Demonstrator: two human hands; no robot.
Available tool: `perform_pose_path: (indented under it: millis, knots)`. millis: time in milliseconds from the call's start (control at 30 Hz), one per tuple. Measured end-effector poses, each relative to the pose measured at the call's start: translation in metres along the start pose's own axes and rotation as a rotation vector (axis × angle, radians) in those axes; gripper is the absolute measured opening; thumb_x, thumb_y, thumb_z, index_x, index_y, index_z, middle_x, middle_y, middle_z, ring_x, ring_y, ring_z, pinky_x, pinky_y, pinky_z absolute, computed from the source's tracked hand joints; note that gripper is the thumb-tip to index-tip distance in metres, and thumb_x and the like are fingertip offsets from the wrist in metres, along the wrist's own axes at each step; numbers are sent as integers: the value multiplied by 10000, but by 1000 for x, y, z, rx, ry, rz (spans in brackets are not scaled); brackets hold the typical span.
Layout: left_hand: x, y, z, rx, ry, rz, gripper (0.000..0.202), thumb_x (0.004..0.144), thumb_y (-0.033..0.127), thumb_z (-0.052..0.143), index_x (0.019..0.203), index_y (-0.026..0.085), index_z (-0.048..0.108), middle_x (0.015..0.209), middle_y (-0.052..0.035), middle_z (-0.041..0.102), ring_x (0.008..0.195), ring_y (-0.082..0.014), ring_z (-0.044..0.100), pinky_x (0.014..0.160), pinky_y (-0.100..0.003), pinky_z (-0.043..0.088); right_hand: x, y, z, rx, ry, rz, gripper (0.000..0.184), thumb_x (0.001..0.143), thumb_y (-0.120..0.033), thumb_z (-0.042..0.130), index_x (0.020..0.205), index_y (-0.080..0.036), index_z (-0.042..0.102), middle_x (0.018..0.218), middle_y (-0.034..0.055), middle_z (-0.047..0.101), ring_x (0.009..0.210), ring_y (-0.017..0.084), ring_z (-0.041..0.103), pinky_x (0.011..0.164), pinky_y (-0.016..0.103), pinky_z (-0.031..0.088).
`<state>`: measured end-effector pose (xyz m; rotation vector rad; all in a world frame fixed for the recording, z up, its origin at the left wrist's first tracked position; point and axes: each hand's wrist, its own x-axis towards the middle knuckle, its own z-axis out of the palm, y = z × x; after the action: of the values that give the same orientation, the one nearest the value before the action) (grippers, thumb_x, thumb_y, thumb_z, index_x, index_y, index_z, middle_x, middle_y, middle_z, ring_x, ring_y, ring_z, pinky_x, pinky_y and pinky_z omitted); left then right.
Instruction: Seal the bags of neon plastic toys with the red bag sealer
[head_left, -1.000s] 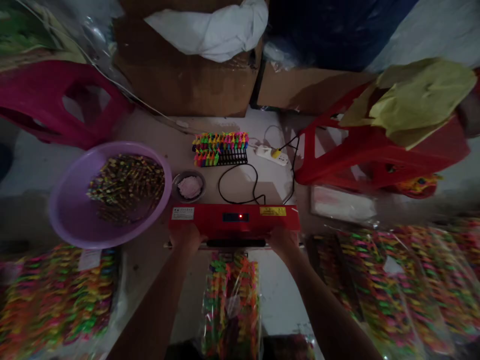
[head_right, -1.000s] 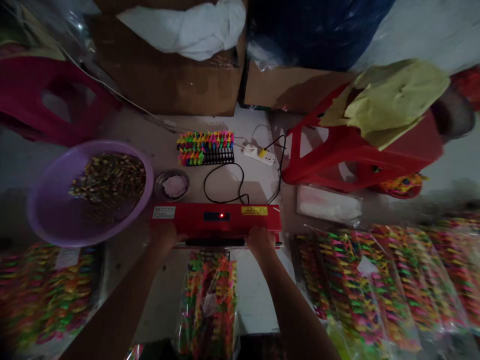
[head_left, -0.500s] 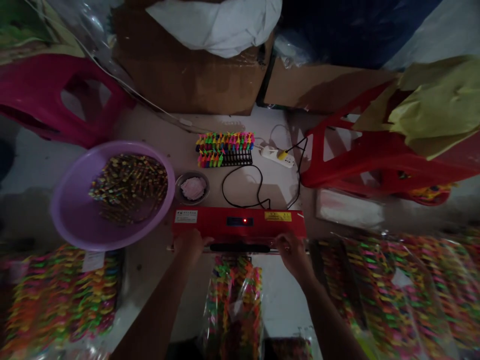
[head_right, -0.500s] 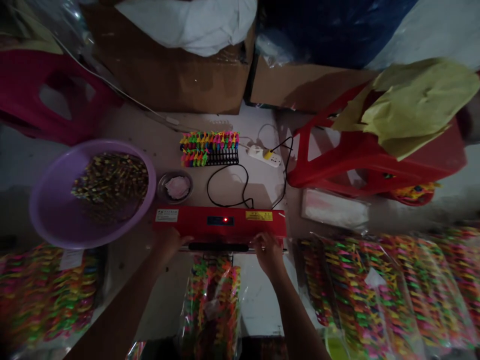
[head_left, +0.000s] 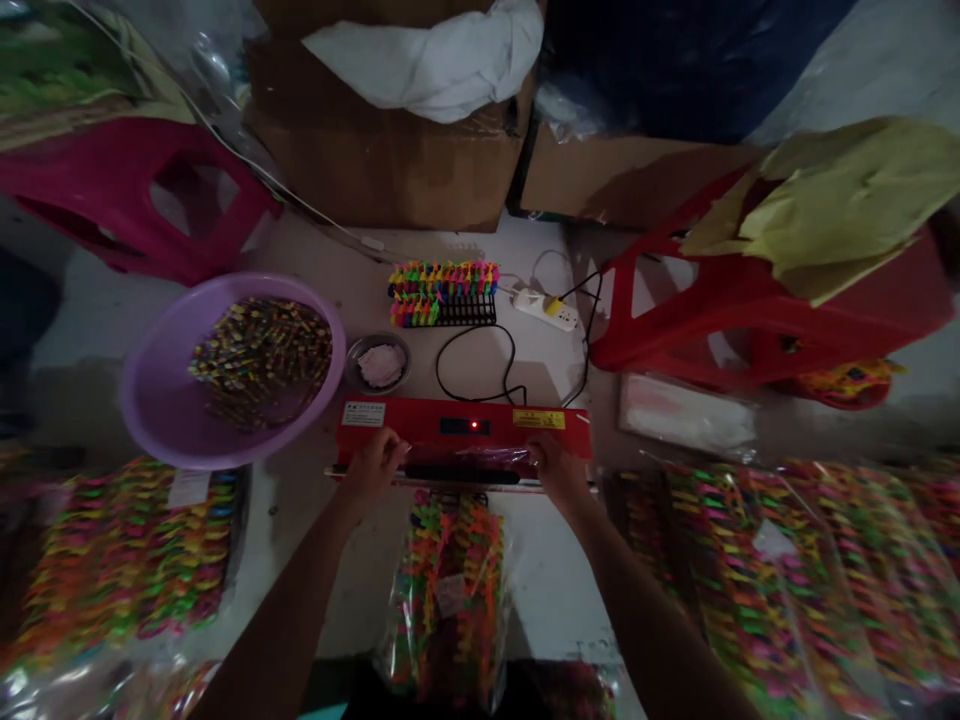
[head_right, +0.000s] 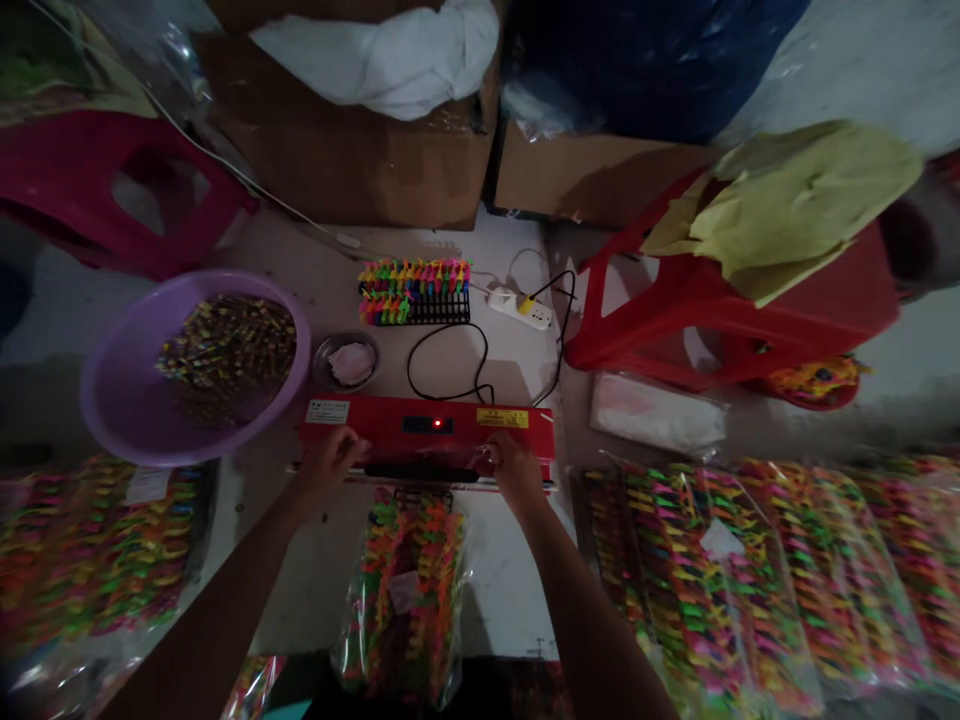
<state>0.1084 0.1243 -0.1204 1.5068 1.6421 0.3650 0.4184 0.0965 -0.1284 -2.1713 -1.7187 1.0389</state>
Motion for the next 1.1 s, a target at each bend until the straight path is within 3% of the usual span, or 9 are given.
perform_pose_path:
  millis: [133, 200, 267, 400, 500, 633, 800, 933, 1100]
  knots:
    - [1, -10, 0, -128, -94, -106, 269, 709, 421, 573, 853, 200, 524, 680, 33, 593, 649, -144, 581, 624, -255, 428, -7, 7, -1, 57, -81, -134, 178, 823, -275, 497, 857, -209, 658, 786, 27, 679, 756, 164, 607, 686, 267, 416]
    - [5, -11, -3, -81, -227, -124, 280, 657, 394, 621, 847, 192, 582, 671, 24, 610, 651, -157, 583, 611, -259, 413, -9, 8, 1, 21, -120, -176, 128, 793, -271, 560, 768, -212, 672, 780, 23, 670, 756, 159, 593, 702, 269, 406]
    - [10, -9, -5, 30, -268, -65, 199, 673, 371, 605, 751, 189, 627, 685, 2, 624, 678, -168, 579, 637, -273, 405, -8, 6, 5, -23, -62, -190, 171, 811, -228, 541, 697, -213, 668, 769, 19, 651, 739, 145, 571, 695, 266, 389]
    - [13, 0, 2, 193, 22, 132, 185, 771, 314, 521, 649, 196, 597, 710, -21, 602, 741, -175, 545, 721, -302, 406, 1, -2, 15, -182, 163, -279, 220, 846, -194, 488, 687, -204, 640, 820, 32, 623, 794, 171, 507, 728, 308, 353]
    - [7, 0, 15, 288, 226, 191, 192, 801, 295, 506, 647, 204, 574, 739, -44, 593, 810, -205, 527, 809, -354, 406, 0, -1, 17, -268, 245, -417, 194, 860, -241, 476, 736, -189, 615, 899, 62, 599, 882, 210, 459, 828, 373, 338]
    - [-7, -11, 36, 346, 429, 133, 190, 843, 319, 476, 725, 204, 572, 1119, -122, 557, 1076, -262, 472, 970, -463, 332, -10, 6, 23, -229, 305, -421, 185, 861, -238, 436, 759, -196, 585, 1101, 86, 533, 1120, 261, 382, 979, 461, 284]
    - [-14, -24, 58, 373, 487, 13, 251, 881, 342, 432, 913, 158, 600, 1369, -182, 379, 1318, -312, 265, 1064, -551, 202, -18, 14, 46, -301, 392, -372, 124, 829, -204, 461, 838, -212, 585, 1214, 79, 505, 1206, 264, 376, 1017, 483, 280]
    - [-10, -27, 63, 457, 423, 52, 361, 875, 310, 460, 1182, 148, 560, 1390, -190, 380, 1354, -319, 229, 1098, -575, 120, -17, 14, 53, -400, 359, -445, 352, 793, -139, 463, 1119, -234, 554, 1224, 87, 524, 1211, 253, 401, 1029, 462, 279]
    - [-8, -28, 60, 555, 366, 106, 386, 878, 282, 460, 1234, 164, 551, 1379, -185, 414, 1363, -319, 225, 1099, -577, 154, -15, 11, 49, -426, 298, -505, 504, 744, -82, 452, 1223, -231, 505, 1255, 95, 501, 1225, 266, 381, 1034, 462, 279]
